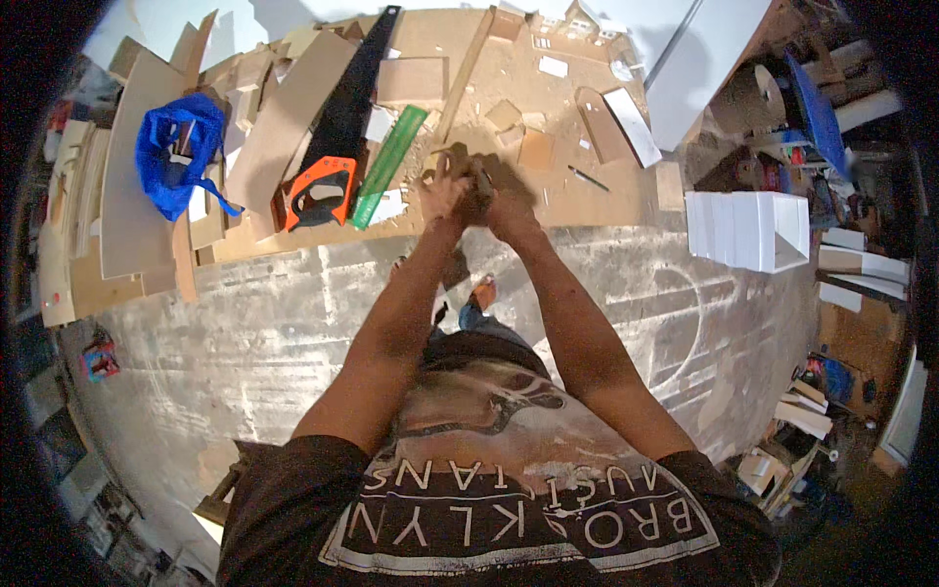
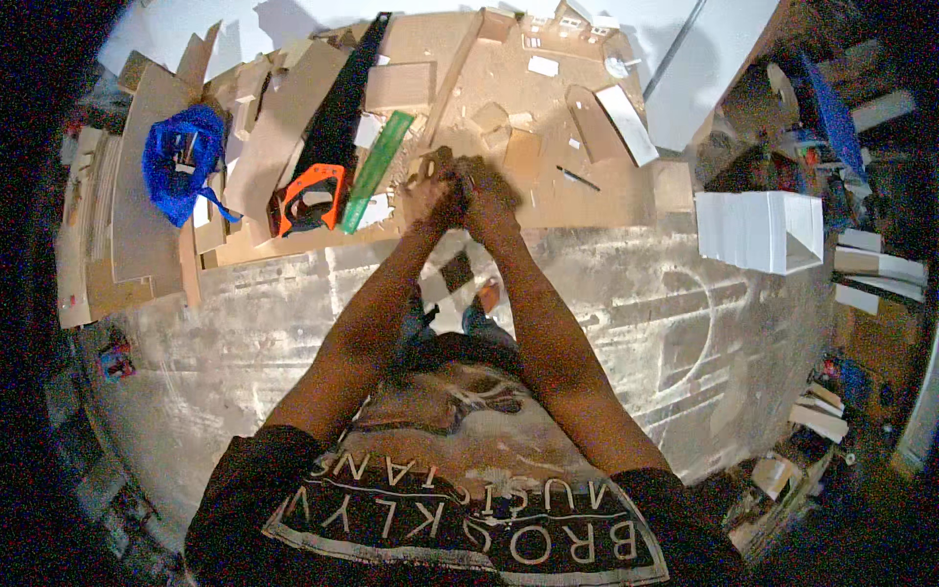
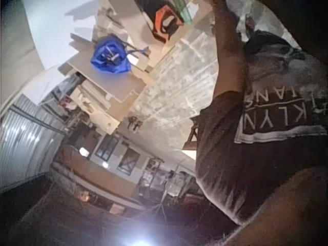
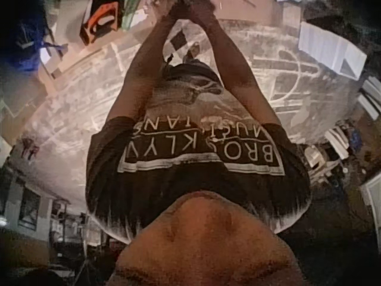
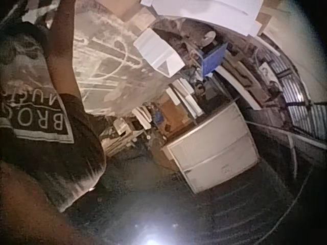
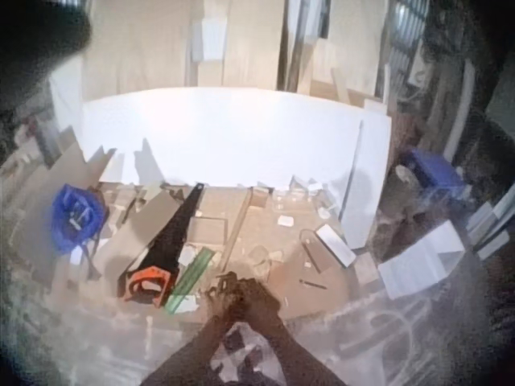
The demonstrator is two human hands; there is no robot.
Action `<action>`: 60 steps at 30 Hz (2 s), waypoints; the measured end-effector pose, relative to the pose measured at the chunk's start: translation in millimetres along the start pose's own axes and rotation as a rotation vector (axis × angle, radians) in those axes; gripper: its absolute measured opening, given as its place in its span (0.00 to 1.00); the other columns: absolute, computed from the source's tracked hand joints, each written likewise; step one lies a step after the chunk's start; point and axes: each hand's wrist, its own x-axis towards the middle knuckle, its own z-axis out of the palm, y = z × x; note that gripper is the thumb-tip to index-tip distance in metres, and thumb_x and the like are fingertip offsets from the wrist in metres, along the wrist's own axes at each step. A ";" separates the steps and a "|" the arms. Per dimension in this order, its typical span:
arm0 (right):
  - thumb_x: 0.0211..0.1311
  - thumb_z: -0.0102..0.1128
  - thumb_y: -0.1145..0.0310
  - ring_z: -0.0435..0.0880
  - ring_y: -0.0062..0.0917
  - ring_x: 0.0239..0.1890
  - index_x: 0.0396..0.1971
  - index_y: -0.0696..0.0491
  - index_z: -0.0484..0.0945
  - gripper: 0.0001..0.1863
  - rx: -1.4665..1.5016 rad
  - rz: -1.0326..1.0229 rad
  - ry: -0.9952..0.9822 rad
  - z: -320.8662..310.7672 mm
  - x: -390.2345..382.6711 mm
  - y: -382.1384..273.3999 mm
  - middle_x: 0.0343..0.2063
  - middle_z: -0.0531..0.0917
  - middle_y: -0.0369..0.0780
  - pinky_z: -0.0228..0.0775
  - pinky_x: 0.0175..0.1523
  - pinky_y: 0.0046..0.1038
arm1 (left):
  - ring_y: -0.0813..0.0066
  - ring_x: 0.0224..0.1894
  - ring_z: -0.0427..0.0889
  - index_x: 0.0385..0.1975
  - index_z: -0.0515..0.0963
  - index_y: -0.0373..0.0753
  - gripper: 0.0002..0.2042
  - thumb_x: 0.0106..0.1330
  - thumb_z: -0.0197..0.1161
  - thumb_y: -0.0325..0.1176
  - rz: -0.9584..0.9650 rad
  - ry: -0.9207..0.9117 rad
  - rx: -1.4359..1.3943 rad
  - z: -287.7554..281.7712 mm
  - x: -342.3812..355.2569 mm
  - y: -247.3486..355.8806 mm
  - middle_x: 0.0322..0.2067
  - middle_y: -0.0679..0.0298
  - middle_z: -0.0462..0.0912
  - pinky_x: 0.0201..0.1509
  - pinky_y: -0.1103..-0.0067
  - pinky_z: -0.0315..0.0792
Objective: The person shapes a small piece of wood by scraping it with a utility knife while holding it over a workbench.
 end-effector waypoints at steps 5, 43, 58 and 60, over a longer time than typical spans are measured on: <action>0.60 0.56 0.70 0.82 0.50 0.43 0.50 0.60 0.73 0.18 0.031 0.143 -0.272 -3.6 -7.8 -16.1 0.40 0.82 0.57 0.76 0.46 0.46 | 0.72 0.71 0.54 0.51 0.79 0.57 0.24 0.56 0.63 0.59 -0.027 0.031 -0.022 8.9 -3.4 -14.0 0.65 0.80 0.67 0.63 0.49 0.57; 0.59 0.54 0.62 0.72 0.51 0.56 0.60 0.57 0.65 0.29 0.188 0.266 -0.279 -65.8 12.4 -69.4 0.53 0.73 0.57 0.64 0.61 0.45 | 0.72 0.71 0.55 0.50 0.81 0.56 0.17 0.66 0.54 0.52 -0.065 0.026 -0.049 8.2 -2.4 -14.5 0.61 0.79 0.73 0.63 0.53 0.61; 0.63 0.53 0.63 0.82 0.51 0.43 0.48 0.59 0.76 0.18 0.070 0.215 -0.155 29.8 -12.7 13.2 0.39 0.81 0.58 0.74 0.49 0.48 | 0.73 0.69 0.58 0.47 0.82 0.58 0.20 0.53 0.69 0.49 -0.055 -0.015 -0.038 -11.6 1.8 -0.2 0.58 0.82 0.74 0.60 0.47 0.60; 0.66 0.48 0.63 0.82 0.51 0.45 0.45 0.60 0.77 0.17 0.061 0.338 -0.292 30.1 -22.8 14.7 0.41 0.81 0.59 0.73 0.50 0.49 | 0.73 0.70 0.57 0.45 0.83 0.58 0.18 0.53 0.69 0.48 -0.054 0.010 -0.057 -8.4 -3.1 0.9 0.58 0.82 0.74 0.60 0.45 0.59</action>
